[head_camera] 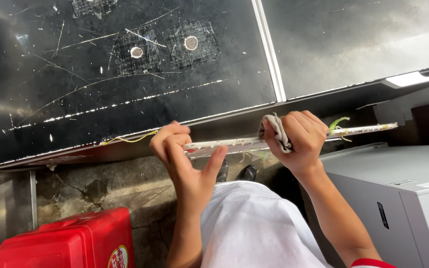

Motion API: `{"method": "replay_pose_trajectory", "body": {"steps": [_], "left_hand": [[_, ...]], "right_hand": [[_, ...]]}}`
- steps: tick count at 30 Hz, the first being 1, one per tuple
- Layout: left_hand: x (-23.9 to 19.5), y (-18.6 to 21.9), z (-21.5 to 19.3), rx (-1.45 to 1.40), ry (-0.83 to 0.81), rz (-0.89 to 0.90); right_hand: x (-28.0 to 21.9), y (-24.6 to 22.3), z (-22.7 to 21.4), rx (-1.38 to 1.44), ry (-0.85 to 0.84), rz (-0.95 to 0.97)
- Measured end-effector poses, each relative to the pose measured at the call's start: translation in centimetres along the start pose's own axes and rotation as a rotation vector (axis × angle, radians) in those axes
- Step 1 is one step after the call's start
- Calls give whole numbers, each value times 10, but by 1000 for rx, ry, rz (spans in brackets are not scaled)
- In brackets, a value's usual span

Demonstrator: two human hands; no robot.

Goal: The person is cleaning a wire rack from a refrigerator and then wiping down the top surface of the appliance.

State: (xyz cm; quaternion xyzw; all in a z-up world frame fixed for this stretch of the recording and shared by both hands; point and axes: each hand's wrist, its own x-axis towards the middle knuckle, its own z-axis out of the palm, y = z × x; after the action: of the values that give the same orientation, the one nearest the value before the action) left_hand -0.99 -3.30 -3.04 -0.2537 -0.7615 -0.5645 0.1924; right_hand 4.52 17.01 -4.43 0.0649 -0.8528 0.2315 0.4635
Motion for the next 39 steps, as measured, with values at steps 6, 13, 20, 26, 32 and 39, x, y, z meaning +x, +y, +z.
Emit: {"method": "replay_pose_trajectory", "body": {"steps": [6,13,20,26,32,39], "left_hand": [[7,53,-27,46,125,134],[18,30,21,262,-600,8],[21,43,26,314,-444,-16],[27,59,20,221,-737,-340],[16,42,21,224,-811,-523],[21,35,10,299,-802,-523]], "right_hand": [[-2,-7,14,-211,-181,38],[-5,1,28,-89,-160,-94],[6,-5,14,14,-72,-117],[-17,10,5,-66,0,-171],[-62,38,-5,-44,-29,-124],[-63,53,1,116,-209,-16]]}}
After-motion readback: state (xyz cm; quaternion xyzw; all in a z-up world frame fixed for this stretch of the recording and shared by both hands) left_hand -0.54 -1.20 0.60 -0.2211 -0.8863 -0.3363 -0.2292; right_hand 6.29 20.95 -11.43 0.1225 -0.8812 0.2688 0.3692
